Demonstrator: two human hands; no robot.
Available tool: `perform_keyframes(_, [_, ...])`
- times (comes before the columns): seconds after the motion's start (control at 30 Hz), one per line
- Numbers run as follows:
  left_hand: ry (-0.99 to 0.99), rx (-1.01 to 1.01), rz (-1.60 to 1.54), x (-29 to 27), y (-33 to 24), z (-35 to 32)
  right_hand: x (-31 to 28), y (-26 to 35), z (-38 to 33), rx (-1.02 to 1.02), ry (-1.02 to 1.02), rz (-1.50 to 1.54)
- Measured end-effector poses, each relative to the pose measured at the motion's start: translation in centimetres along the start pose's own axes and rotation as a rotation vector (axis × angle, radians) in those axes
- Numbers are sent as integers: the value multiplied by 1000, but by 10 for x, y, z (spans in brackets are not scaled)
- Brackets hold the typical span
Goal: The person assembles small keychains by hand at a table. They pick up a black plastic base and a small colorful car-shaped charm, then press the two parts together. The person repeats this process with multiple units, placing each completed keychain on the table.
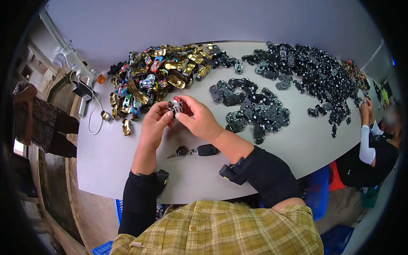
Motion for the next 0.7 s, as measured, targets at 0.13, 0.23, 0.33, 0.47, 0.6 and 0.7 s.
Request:
perform_keyframes(0.13, [-28, 156, 220, -4, -8, 2, 12, -4, -1, 29, 34, 113])
perform_keyframes(0.23, [2, 278, 266, 8, -18, 0, 12, -1, -2, 10, 33, 107])
perform_keyframes(0.33, [10, 256, 340, 8, -16, -1, 11, 3, -3, 38, 42, 119])
perform_keyframes(0.47, [-26, -3, 301, 4, -6, -2, 7, 7, -3, 60, 20, 43])
perform_keyframes(0.6, [-107, -114, -119, -7, 3, -1, 0, 0, -2, 85, 0, 41])
perform_keyframes(0.7, [-106, -153, -81, -17, 11, -1, 0, -5, 0, 136, 2, 215])
Point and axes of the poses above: each hand's wrist, its own z-axis towards the middle knuckle, its own x-axis out of the palm, y = z × x, the point moved 8 cm from there along z, towards the middle knuckle, and after that the axes turned 2 degrees about -z, right-handed, at the moved point
